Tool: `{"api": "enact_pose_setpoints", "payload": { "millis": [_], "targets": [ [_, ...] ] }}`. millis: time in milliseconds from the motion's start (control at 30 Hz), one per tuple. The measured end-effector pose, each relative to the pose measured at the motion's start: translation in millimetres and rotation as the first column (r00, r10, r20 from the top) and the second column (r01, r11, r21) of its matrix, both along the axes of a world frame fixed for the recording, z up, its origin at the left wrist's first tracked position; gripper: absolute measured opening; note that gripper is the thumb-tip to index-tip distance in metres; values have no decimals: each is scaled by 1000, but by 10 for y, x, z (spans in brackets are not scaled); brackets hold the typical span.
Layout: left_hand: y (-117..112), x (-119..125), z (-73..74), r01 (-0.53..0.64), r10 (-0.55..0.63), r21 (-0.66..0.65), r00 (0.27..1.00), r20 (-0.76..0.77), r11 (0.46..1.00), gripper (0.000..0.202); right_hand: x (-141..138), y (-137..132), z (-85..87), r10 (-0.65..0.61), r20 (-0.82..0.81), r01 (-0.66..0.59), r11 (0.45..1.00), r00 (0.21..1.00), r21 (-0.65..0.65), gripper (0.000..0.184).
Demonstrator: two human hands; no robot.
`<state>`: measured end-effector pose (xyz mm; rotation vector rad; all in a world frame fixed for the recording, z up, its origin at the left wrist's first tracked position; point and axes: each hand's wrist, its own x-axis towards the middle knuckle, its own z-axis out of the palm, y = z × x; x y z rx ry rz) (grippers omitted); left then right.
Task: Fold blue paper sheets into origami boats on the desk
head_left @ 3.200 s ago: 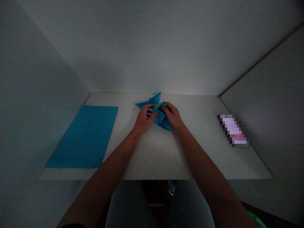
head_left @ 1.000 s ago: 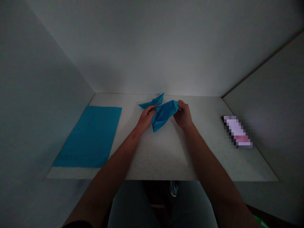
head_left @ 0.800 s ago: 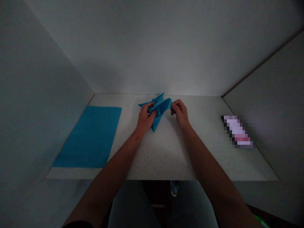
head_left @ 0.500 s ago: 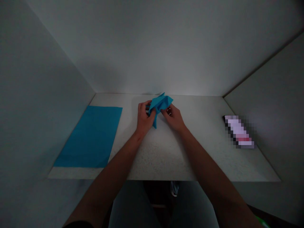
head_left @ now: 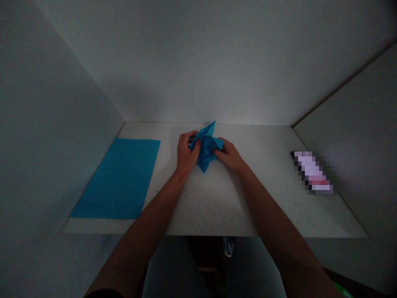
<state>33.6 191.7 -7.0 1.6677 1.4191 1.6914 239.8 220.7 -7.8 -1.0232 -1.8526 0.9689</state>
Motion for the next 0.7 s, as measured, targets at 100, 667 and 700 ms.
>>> {"api": "enact_pose_setpoints", "payload": {
  "millis": [100, 667, 700],
  "targets": [
    [-3, 2, -7, 51, -46, -82, 997, 59, 995, 32, 11, 18, -24, -63, -33, 63, 998, 997, 11, 26],
    [23, 47, -190, 404, -409, -83, 910, -65, 911, 74, -41, 75, -107, -202, -81, 184, 965, 976, -189, 56],
    [26, 39, -187, 399, -401, -42, 911, -100, 916, 75, -52, 65, -114, -173, -82, 152, 965, 982, -216, 59]
  ]
}}
